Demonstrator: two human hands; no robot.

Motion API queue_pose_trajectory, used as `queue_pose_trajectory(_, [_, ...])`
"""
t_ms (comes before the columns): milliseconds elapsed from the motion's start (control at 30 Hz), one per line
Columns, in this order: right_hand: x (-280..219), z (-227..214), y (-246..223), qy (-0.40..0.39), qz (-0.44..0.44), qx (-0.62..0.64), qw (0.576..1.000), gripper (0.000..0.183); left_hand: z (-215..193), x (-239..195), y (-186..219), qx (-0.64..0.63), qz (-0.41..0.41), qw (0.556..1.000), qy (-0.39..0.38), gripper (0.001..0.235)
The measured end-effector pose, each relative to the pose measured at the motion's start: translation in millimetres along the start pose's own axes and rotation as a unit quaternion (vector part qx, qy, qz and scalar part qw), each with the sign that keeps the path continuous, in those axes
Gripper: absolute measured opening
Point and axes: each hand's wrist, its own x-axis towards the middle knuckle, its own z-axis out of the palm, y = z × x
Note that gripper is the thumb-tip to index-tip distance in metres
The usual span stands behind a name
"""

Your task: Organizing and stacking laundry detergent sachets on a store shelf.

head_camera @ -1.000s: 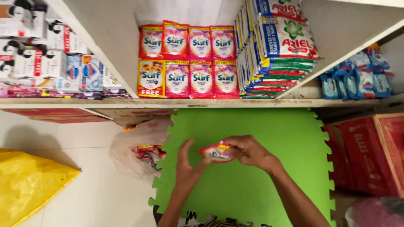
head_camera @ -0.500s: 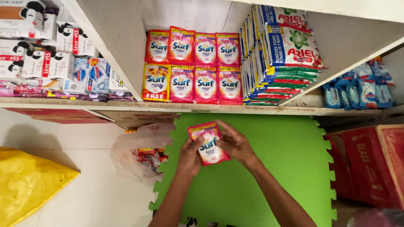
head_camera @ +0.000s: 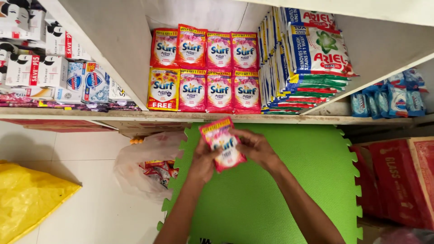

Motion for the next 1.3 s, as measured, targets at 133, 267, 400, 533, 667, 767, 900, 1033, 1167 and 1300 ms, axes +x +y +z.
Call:
queue_pose_trajectory(133, [42.2,-6.0,-15.0,0.028,-0.098,-0.054,0.993,0.055,-7.4,65.8,15.9,0.093,0.046,0.995,0.008,0.067])
queue_pose_trajectory(267, [90.4,-11.0,-36.4,0.122,-0.137,-0.149,0.972,0.061,20.3,123.5,60.2,0.213,0.09,0.972,0.04,0.079])
queue_pose_trajectory(400, [144.7,-31.5,-26.2,0.159,-0.204,-0.191,0.947,0.062,39.3,158.8,86.3,0.324,0.173,0.929,0.046,0.091])
queue_pose_trajectory(533, [176.3,-50.5,-3.4,0.252,-0.139,-0.292,0.912,0.06,8.5,199.5,63.5,0.408,0.242,0.88,0.027,0.076])
queue_pose_trajectory(667, [179.6,-56.2,2.9,0.233,-0.226,-0.369,0.871,0.057,-11.1,214.6,50.6,0.53,0.34,0.776,0.032,0.058])
queue_pose_trajectory(767, [169.4,-41.2,-13.4,0.237,-0.247,-0.404,0.848,0.056,6.6,197.5,56.0,0.592,0.361,0.719,0.048,0.056])
queue_pose_trajectory(900, [153.6,-17.9,-29.0,0.285,-0.317,-0.519,0.741,0.049,43.3,152.0,63.4,0.719,0.329,0.606,0.083,0.065])
queue_pose_trajectory(1033, [144.6,-5.5,-32.2,0.242,-0.308,-0.608,0.691,0.055,15.5,161.2,34.5,0.773,0.385,0.5,0.069,0.053])
queue_pose_trajectory(1167, [140.1,-4.8,-23.5,0.234,-0.277,-0.656,0.662,0.05,14.0,156.2,29.8,0.795,0.327,0.509,0.04,0.056])
queue_pose_trajectory(1300, [120.2,-0.4,-28.2,0.251,-0.275,-0.655,0.658,0.051,13.2,151.2,35.4,0.779,0.335,0.529,0.038,0.056])
